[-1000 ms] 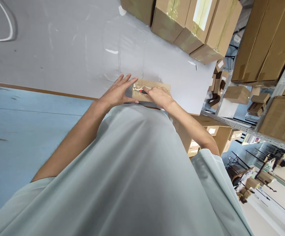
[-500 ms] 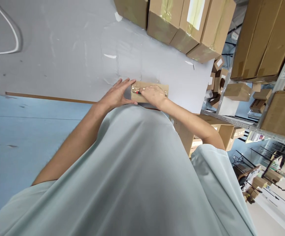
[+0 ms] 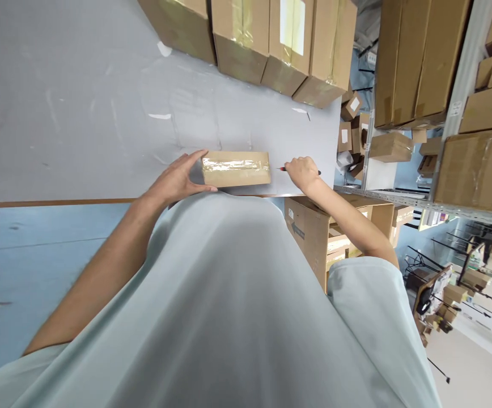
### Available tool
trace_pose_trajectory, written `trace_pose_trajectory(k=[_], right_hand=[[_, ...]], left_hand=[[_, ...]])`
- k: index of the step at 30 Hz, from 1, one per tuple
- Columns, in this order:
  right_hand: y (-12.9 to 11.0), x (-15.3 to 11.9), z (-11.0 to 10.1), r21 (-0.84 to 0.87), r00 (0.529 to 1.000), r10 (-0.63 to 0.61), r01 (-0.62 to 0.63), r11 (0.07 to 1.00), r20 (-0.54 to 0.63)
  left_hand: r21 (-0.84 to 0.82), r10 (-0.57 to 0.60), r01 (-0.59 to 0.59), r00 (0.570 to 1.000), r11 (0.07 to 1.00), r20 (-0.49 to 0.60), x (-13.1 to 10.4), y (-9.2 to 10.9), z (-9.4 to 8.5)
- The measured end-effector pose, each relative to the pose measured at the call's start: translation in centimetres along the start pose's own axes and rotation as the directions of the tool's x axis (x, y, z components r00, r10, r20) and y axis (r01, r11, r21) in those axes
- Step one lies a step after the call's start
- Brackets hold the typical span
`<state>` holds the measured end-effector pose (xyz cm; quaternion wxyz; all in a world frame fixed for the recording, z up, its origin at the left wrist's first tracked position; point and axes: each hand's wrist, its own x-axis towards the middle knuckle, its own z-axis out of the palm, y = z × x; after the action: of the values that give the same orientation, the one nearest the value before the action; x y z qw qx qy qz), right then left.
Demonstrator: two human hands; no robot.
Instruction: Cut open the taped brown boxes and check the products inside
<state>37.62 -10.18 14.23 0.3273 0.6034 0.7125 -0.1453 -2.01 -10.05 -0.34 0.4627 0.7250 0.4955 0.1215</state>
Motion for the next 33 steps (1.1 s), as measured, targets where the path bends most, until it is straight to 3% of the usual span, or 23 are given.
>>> trace_pose_trajectory(k=[3,5,6,8,10,12,14,17,22,25,27,30,33], right_hand=[[2.9,-0.4,1.0,0.186,0.987,0.130,-0.111,0.976,-0.096],[3.4,-0.1,2.3,0.478,0.970,0.213,-0.133,0.868,-0.117],[2.7,0.2,3.1,0.646,0.964,0.250,-0.135,0.751,-0.088],[-0.2,1.1,4.8,0.900,0.958,0.286,-0.156,0.406,0.036],[-4.2,2.0,6.4,0.976,0.952,0.254,-0.198,0.087,0.171],[-7.8,2.3,7.4,0.968,0.940,0.236,-0.229,-0.100,0.247],[-9.9,2.3,7.9,0.958,0.933,0.256,-0.205,-0.199,0.253],[-10.5,2.2,8.0,0.952,0.930,0.277,-0.172,-0.255,0.242],[-9.8,2.7,8.3,0.908,0.917,0.230,-0.234,-0.347,0.325],[-9.9,2.8,8.8,0.887,0.920,0.182,-0.260,-0.381,0.348],[-10.0,2.3,8.9,0.901,0.923,0.219,-0.221,-0.373,0.317],[-9.7,1.1,8.3,0.957,0.921,0.349,-0.076,-0.279,0.175],[-9.4,-0.1,7.1,0.996,0.886,0.461,0.074,-0.049,-0.043]], left_hand=[[0.036,-0.049,0.048,0.998,0.998,0.029,-0.5,-1.1,-1.5],[0.056,-0.079,0.077,0.997,0.995,0.026,-0.9,-1.8,-2.5],[0.059,-0.084,0.082,0.996,0.995,0.028,-1.1,-2.0,-2.8],[0.064,-0.083,0.081,0.996,0.995,0.031,-1.3,-2.3,-3.3],[0.090,-0.088,0.084,0.995,0.992,0.041,-1.5,-2.5,-3.4],[0.135,-0.108,0.100,0.993,0.986,0.053,-1.6,-2.4,-3.4],[0.183,-0.119,0.106,0.991,0.977,0.066,-1.5,-2.1,-3.3],[0.243,-0.075,0.055,0.995,0.968,0.073,-0.9,-1.0,-2.9],[0.281,0.047,-0.065,0.996,0.957,0.071,0.3,1.1,-1.8],[0.292,0.079,-0.095,0.995,0.952,0.065,0.2,1.2,-1.7],[0.291,0.085,-0.096,0.995,0.952,0.049,0.1,0.7,-1.6],[0.254,0.062,-0.063,0.998,0.965,0.013,0.6,0.1,-0.6],[0.182,-0.020,0.019,1.000,0.983,0.003,1.8,0.3,1.9]])
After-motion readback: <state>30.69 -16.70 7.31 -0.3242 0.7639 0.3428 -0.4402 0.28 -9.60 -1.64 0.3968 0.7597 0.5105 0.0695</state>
